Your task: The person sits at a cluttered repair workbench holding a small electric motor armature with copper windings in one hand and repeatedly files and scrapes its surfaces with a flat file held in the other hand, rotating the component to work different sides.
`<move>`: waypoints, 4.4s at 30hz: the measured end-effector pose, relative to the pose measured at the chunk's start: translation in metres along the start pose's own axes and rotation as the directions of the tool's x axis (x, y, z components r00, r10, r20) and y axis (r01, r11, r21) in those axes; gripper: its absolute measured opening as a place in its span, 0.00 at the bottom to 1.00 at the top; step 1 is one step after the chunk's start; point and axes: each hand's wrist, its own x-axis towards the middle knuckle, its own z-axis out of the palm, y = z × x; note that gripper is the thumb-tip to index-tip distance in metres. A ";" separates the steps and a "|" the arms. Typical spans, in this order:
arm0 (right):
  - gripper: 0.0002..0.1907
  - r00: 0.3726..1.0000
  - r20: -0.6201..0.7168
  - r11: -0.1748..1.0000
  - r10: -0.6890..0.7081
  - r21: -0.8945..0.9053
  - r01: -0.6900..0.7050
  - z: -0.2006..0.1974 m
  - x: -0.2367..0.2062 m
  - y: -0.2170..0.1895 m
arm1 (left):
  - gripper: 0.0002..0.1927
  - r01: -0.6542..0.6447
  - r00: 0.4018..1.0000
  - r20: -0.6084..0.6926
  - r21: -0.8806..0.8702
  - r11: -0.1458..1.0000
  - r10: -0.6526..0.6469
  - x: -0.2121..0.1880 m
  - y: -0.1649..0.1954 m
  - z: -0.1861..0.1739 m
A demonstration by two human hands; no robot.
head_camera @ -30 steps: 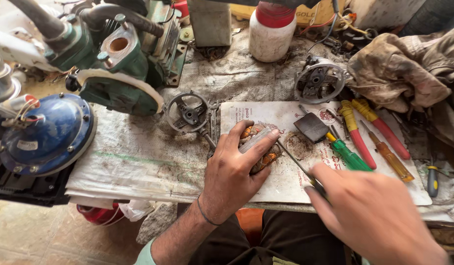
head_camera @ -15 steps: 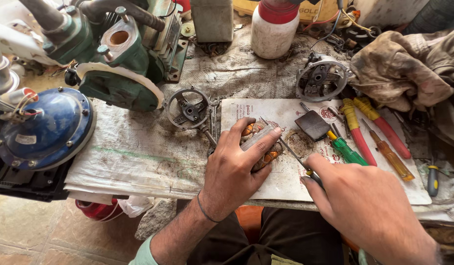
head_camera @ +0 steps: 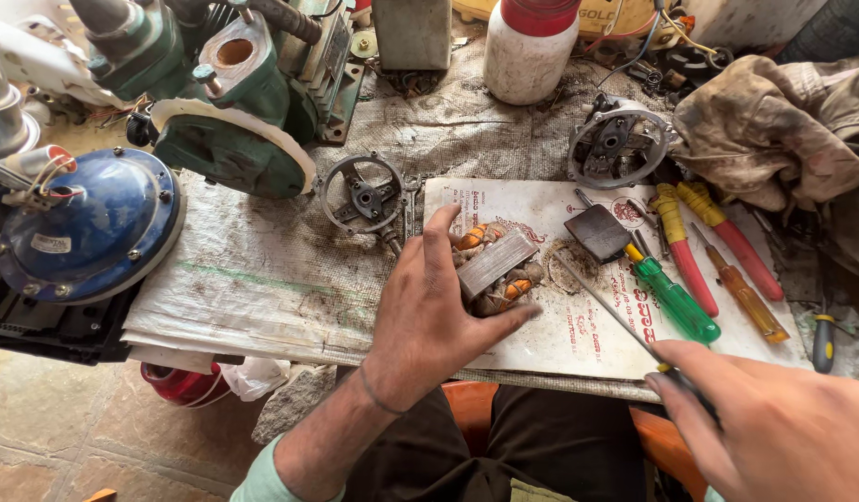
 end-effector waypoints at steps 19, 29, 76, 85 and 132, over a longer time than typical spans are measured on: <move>0.22 0.915 -0.277 0.939 -0.294 0.097 0.331 -0.005 -0.020 -0.016 | 0.44 -0.113 0.981 -0.171 -0.110 0.987 0.093 -0.009 0.004 -0.015; 0.20 0.954 -0.241 0.983 -0.177 0.008 0.185 -0.033 -0.014 -0.051 | 0.56 -0.153 0.974 -0.185 -0.117 0.981 0.130 -0.017 0.008 -0.004; 0.23 0.916 -0.356 0.897 -0.185 0.319 0.305 -0.032 0.013 -0.097 | 0.52 -0.101 0.990 -0.111 -0.175 0.979 0.083 -0.017 -0.004 -0.009; 0.23 0.911 -0.378 0.888 -0.164 0.345 0.303 -0.042 0.013 -0.096 | 0.38 -0.256 0.960 -0.130 -0.055 0.965 0.247 -0.011 -0.014 -0.027; 0.25 0.931 -0.278 0.946 -0.235 0.154 0.284 -0.011 -0.008 -0.084 | 0.33 -0.233 0.966 -0.141 -0.111 0.966 0.217 -0.014 -0.011 -0.007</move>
